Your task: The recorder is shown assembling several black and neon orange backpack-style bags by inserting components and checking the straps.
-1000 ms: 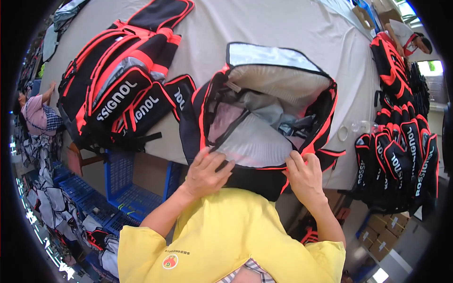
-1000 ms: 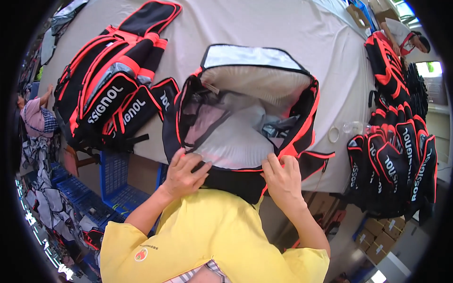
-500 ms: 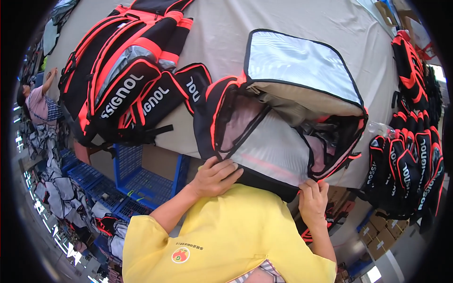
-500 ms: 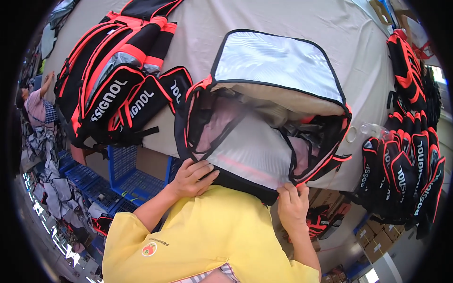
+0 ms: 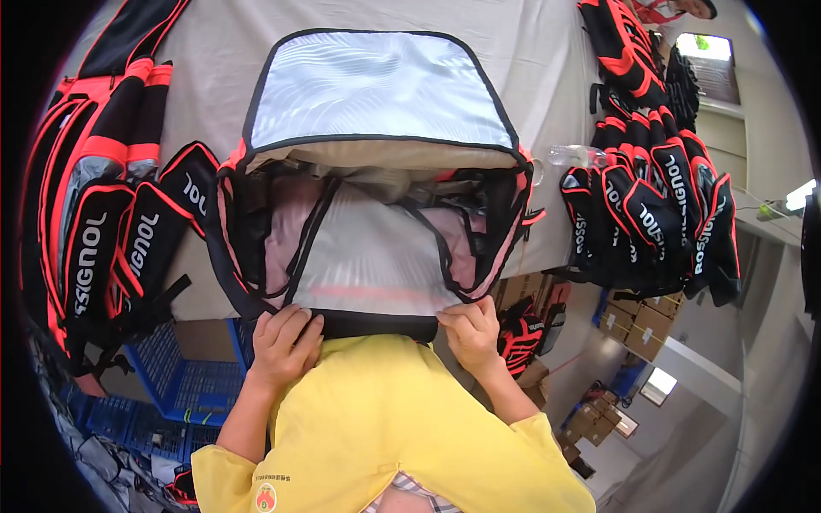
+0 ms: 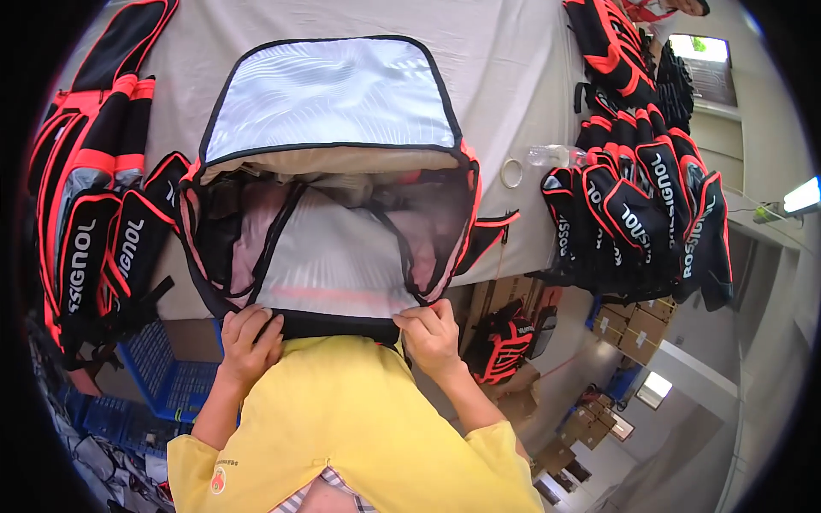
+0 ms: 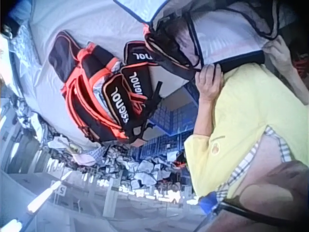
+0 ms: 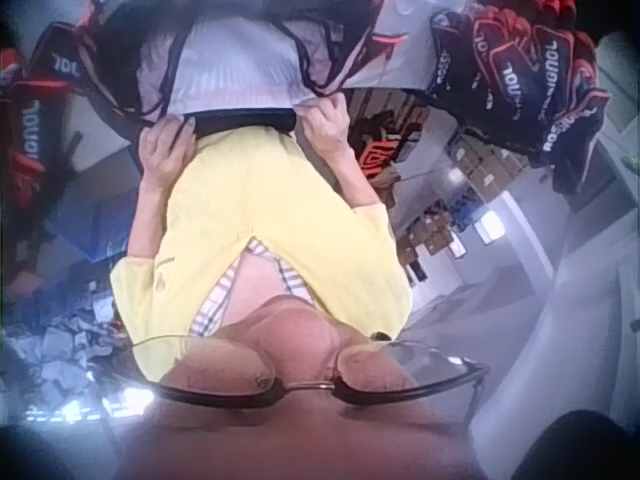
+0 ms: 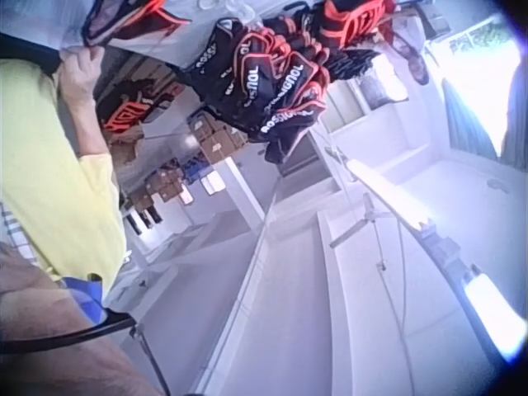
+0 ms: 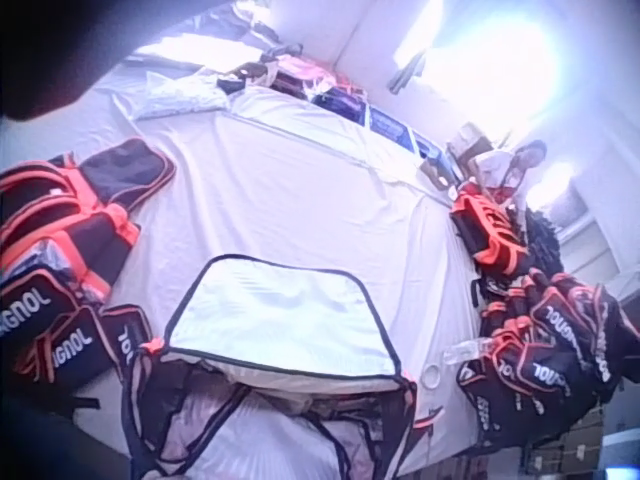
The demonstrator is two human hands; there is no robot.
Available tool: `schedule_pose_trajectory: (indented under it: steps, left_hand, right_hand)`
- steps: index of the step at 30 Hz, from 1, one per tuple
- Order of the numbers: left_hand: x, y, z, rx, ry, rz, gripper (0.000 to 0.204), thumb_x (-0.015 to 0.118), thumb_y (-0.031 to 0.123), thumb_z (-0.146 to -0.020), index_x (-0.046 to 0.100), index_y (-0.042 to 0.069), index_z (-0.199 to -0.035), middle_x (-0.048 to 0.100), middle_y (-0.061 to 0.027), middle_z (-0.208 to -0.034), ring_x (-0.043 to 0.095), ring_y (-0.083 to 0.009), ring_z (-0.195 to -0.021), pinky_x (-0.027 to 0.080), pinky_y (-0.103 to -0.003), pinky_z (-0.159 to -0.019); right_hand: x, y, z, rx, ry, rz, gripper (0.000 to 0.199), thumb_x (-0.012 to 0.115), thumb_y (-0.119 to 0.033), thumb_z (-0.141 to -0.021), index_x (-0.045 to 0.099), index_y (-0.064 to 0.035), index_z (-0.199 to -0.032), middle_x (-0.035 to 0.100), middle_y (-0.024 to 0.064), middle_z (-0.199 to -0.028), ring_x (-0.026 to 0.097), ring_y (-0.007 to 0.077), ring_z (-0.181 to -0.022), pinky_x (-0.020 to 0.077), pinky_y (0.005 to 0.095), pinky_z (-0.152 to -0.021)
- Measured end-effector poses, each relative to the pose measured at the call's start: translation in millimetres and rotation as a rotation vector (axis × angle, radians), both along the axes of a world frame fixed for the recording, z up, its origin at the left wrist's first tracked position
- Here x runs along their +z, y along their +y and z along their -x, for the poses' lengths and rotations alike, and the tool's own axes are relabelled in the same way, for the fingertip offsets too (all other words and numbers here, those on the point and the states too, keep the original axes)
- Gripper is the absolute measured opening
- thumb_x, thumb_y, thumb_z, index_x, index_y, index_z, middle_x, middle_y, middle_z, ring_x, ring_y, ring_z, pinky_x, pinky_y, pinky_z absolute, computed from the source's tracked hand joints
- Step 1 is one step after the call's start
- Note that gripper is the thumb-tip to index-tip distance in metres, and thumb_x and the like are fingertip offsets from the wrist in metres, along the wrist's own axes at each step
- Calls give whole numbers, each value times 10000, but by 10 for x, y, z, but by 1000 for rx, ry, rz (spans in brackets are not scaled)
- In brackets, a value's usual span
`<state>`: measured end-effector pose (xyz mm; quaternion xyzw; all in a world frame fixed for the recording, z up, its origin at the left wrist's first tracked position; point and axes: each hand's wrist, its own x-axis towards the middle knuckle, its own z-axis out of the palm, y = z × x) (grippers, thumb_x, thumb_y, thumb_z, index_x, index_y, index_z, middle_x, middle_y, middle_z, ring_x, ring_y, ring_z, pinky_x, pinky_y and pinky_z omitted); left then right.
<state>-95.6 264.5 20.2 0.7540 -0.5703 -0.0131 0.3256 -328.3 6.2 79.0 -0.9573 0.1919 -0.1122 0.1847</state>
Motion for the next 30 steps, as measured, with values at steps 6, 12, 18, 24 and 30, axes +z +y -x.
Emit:
schedule_pose_trajectory:
  steps: [6,12,18,24,30]
  left_hand:
    - [31,-136,-82,-47,13,6,221,745,140,-822,775,87,-1034,682,-76,-1109,673,-269,-1051,490,-414,-861]
    - [85,-1233,-1036,71,-276,157,405,721,176,-903,718,147,-1306,598,-143,-1474,524,-338,-1448,426,-495,-1164]
    - [374,-1839,-1032,163,-136,20,475,746,257,-944,678,153,-1403,506,-158,-1578,395,-369,-1540,317,-543,-1243]
    - [-1058,-1453,-555,-26,50,-506,509,676,435,-994,660,175,-1431,475,-106,-1634,275,-338,-1607,157,-724,-1244]
    - [-1126,-1556,-650,-68,198,-632,609,659,511,-980,615,199,-1502,394,-105,-1698,166,-342,-1645,57,-711,-1266]
  right_hand:
    - [60,-103,-56,15,56,28,198,807,8,-712,734,-115,-848,682,-13,-858,586,252,-739,499,349,-641]
    - [101,-892,-766,-76,-151,285,504,763,23,-892,616,-30,-1372,640,212,-1376,650,428,-1138,565,487,-930]
    - [245,-495,-680,-181,-32,79,576,796,-144,-953,550,-8,-1456,558,265,-1479,602,460,-1272,521,479,-1052]
    - [-211,430,221,-575,67,-522,550,848,-271,-930,572,5,-1317,678,184,-1068,693,313,-950,568,419,-822]
    - [-20,184,94,-172,743,-877,573,722,-501,-981,680,14,-1227,733,236,-988,697,422,-780,575,417,-794]
